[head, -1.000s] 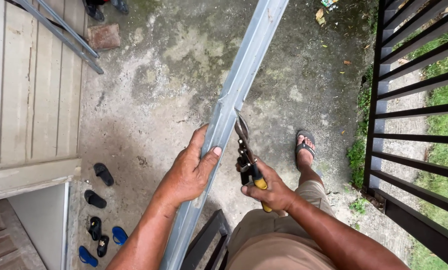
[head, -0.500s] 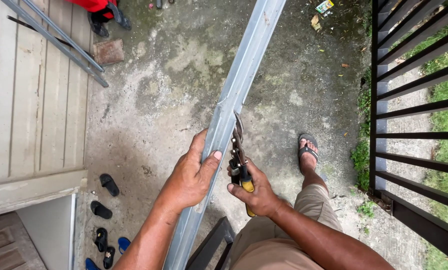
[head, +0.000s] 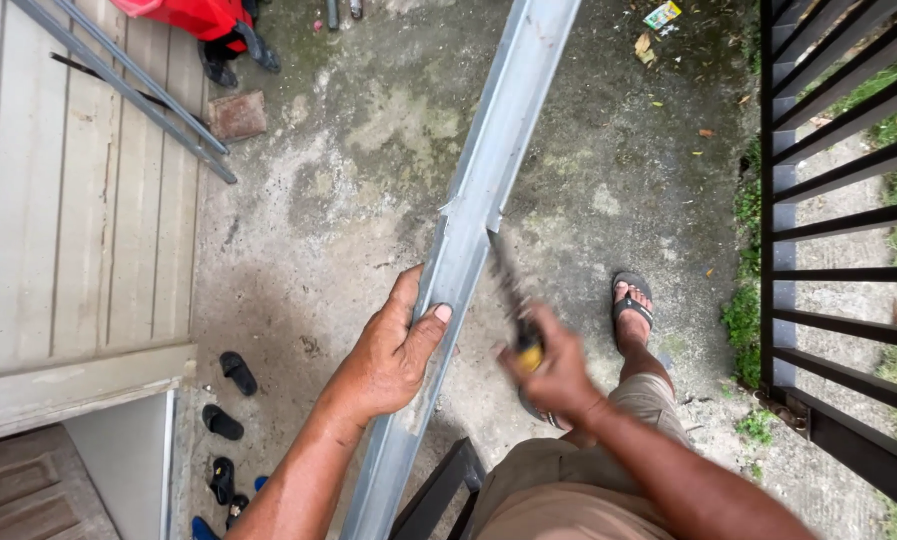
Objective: Cutting and bending a metal profile using tin snips to create a corner joint.
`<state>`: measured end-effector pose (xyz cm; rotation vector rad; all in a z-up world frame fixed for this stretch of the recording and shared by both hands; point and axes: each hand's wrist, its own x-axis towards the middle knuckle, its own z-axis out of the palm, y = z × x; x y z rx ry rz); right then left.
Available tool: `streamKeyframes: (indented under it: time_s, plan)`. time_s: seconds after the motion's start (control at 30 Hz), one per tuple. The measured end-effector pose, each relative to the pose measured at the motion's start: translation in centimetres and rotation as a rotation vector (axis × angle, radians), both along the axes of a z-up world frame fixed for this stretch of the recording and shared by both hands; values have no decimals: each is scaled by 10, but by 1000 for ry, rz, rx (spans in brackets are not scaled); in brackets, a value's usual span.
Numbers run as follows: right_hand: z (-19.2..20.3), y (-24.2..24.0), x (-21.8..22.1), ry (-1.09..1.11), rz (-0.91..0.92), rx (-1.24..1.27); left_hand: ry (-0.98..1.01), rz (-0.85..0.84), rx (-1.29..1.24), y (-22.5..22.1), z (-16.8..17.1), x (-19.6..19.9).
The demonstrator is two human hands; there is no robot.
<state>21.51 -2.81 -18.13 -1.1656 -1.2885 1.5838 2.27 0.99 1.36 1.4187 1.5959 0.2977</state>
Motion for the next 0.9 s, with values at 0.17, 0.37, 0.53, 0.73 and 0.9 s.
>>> streamKeyframes:
  time_s: [0.17, 0.37, 0.53, 0.73, 0.9]
  plan:
    - [21, 86, 95, -639, -146, 94, -215, -23, 39, 3, -1, -11]
    - [47, 96, 139, -565, 94, -339, -300, 15, -22, 0, 1, -27]
    - [-16, 76, 164, -936, 100, -556, -100, 25, 23, -2, 19, -24]
    - [-354, -64, 349, -1283, 920, 84, 307, 318, -222, -4, 41, -21]
    - [-306, -140, 357, -946, -52, -965, 364, 536, -55, -31, -57, -76]
